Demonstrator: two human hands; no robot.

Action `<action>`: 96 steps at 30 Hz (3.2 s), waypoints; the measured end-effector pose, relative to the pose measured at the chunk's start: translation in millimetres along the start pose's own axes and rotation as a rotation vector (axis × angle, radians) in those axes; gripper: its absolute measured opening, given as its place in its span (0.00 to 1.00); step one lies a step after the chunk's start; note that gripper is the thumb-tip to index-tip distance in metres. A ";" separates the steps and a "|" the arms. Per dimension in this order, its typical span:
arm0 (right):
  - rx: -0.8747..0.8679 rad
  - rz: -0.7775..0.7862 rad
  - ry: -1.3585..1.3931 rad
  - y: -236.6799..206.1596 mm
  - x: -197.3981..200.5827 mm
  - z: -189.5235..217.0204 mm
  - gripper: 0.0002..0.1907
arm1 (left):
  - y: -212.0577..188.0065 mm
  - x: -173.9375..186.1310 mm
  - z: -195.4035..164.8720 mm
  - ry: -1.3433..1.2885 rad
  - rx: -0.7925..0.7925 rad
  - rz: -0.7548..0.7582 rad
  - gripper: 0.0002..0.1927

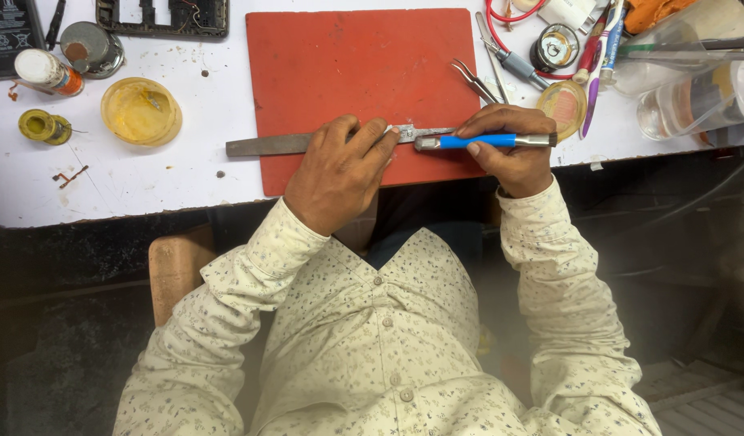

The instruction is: The person files a small metal component held in a clamp on the workbench, then applies paste from a small jar onto the component with a brush, and finally solders the component using a soldering iron while holding it steady with the other hand.

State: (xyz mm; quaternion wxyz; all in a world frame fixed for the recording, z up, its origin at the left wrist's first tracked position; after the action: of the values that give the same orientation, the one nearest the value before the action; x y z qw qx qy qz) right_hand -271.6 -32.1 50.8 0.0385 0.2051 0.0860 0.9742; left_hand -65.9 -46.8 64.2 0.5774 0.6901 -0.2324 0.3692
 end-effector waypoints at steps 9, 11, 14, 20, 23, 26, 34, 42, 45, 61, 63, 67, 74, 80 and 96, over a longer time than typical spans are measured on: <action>-0.029 -0.046 0.085 -3.1 5.6 -6.0 0.10 | -4.8 1.1 9.3 -0.195 0.055 -0.083 0.19; -0.065 -0.052 0.227 -2.9 6.8 -12.2 0.11 | -15.2 4.3 29.7 -0.372 0.211 -0.219 0.13; -0.070 -0.061 0.216 -3.5 7.5 -12.9 0.11 | -36.4 -2.1 59.8 -0.726 0.457 -0.446 0.09; -0.064 -0.049 0.137 -4.0 7.9 -11.2 0.11 | -49.1 -15.4 71.4 -0.916 0.559 -0.552 0.07; -0.062 -0.050 0.120 -4.3 7.5 -11.1 0.11 | -47.9 -15.2 70.1 -0.900 0.544 -0.544 0.06; -0.051 -0.050 0.116 -4.2 7.0 -10.6 0.11 | -46.3 -14.7 69.4 -0.887 0.535 -0.531 0.06; -0.052 -0.036 0.101 -3.7 6.1 -10.6 0.10 | -43.8 -15.0 70.3 -0.853 0.522 -0.504 0.06; -0.067 -0.041 0.110 -2.9 6.0 -11.0 0.11 | -43.9 -15.4 71.0 -0.877 0.536 -0.497 0.07; -0.073 -0.050 0.102 -3.0 6.9 -11.1 0.11 | -43.3 -16.1 71.6 -0.883 0.540 -0.492 0.07; -0.012 -0.026 0.052 -2.6 3.2 -4.4 0.10 | -17.7 7.6 36.1 -0.369 0.252 -0.272 0.05; 0.002 -0.019 0.042 -1.8 1.5 -0.9 0.10 | -9.8 13.8 19.8 -0.251 0.107 -0.238 0.09; 0.010 -0.002 -0.029 -2.5 -3.3 4.0 0.10 | -1.2 1.3 6.1 -0.146 0.016 -0.066 0.16; -0.002 -0.026 -0.022 -1.7 -1.1 2.0 0.09 | -1.8 -6.7 3.1 -0.101 0.003 -0.014 0.16; 0.014 -0.027 -0.023 -3.1 -0.6 4.7 0.09 | -2.4 -8.3 2.9 -0.098 -0.002 -0.010 0.15; 0.000 -0.032 0.003 -1.4 0.9 0.7 0.09 | -2.5 -7.0 3.1 -0.095 0.001 -0.016 0.15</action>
State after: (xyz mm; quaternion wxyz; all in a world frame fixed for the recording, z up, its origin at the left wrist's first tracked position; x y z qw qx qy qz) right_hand -272.0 -30.5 51.5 0.0540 0.2024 0.0895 0.9737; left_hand -67.7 -50.0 57.1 0.5684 0.7090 -0.2540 0.3313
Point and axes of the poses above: each hand's wrist, its own y-axis towards the middle knuckle, its own x-axis out of the back of the hand, z = x × y, the point moved 10 cm from there along y, towards the middle knuckle, and after that the axes turned 15 degrees about -x, right-handed, at the moved point
